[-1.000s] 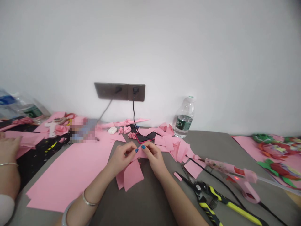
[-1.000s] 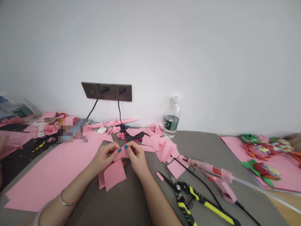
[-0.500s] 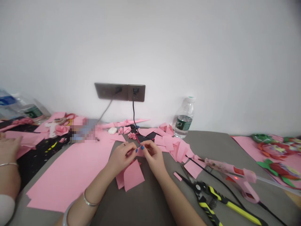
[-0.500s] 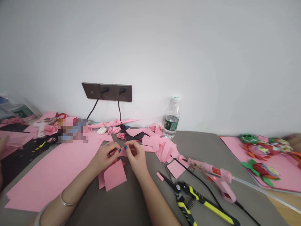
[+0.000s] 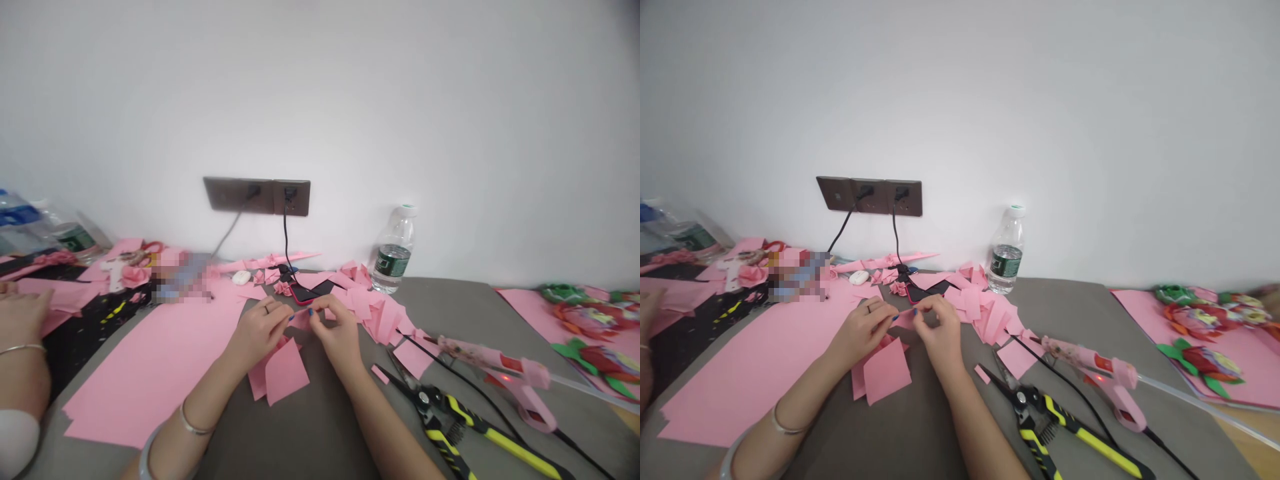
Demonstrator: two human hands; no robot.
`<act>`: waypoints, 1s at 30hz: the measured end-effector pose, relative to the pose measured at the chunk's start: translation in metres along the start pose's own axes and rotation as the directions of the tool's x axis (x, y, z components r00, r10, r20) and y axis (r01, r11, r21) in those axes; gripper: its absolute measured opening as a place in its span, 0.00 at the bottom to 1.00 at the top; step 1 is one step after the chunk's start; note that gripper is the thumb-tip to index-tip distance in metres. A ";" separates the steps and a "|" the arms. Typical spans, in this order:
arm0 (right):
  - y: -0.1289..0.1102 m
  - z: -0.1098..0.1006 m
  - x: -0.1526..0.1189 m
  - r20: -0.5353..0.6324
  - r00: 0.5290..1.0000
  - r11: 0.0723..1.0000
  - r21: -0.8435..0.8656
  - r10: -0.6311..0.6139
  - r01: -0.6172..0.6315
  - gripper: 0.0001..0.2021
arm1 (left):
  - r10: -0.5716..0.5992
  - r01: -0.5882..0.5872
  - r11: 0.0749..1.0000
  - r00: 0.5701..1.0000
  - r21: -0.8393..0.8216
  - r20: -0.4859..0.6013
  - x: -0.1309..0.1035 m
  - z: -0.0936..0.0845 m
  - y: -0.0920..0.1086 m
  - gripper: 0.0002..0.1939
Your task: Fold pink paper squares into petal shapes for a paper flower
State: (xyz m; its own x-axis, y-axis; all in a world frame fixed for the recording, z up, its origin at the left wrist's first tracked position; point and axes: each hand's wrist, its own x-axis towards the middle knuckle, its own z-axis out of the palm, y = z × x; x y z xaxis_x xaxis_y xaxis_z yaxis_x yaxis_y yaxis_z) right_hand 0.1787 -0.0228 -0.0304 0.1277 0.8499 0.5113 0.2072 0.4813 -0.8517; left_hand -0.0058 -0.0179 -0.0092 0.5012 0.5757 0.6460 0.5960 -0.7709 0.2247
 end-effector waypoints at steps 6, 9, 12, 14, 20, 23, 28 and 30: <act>0.004 -0.006 0.001 -0.155 0.987 0.997 0.064 0.050 -0.041 0.05 | -0.024 0.020 0.998 0.997 -0.061 -0.073 0.003 -0.003 0.002 0.08; -0.003 0.004 -0.005 -0.011 0.998 0.996 0.071 -0.055 0.056 0.05 | -0.020 0.016 0.997 0.998 -0.075 -0.063 0.005 -0.001 0.005 0.07; -0.008 0.011 -0.009 0.066 0.989 0.989 0.077 -0.132 0.127 0.05 | -0.043 0.038 0.994 0.998 -0.102 -0.050 0.005 -0.001 0.007 0.08; -0.008 0.012 -0.010 0.079 0.985 0.985 0.099 -0.151 0.143 0.07 | -0.064 0.060 0.991 0.997 -0.119 -0.036 0.005 -0.001 0.008 0.08; -0.005 0.011 -0.008 0.115 0.982 0.981 0.140 -0.150 0.133 0.07 | -0.152 0.140 0.964 0.988 -0.226 -0.038 0.004 0.002 0.009 0.09; -0.003 0.007 -0.006 0.070 0.989 0.983 0.141 -0.127 0.116 0.06 | -0.224 0.206 0.933 0.974 -0.294 -0.028 0.002 0.001 0.002 0.09; 0.009 -0.004 0.002 -0.174 0.985 0.983 0.180 0.005 0.027 0.05 | -0.426 0.363 0.867 0.896 -0.341 -0.129 -0.002 -0.008 -0.022 0.07; 0.013 -0.005 0.004 -0.223 0.974 0.980 0.198 0.043 0.002 0.06 | -0.484 0.407 0.840 0.861 -0.359 -0.158 -0.003 -0.010 -0.025 0.07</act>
State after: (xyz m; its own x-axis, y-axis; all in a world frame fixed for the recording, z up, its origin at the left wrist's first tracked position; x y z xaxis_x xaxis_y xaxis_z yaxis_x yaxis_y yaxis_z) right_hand 0.1867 -0.0144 -0.0389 0.3495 0.8004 0.4870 0.0111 0.5162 -0.8564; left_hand -0.0286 -0.0027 -0.0096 0.0438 0.8257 0.5624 0.4790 -0.5114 0.7135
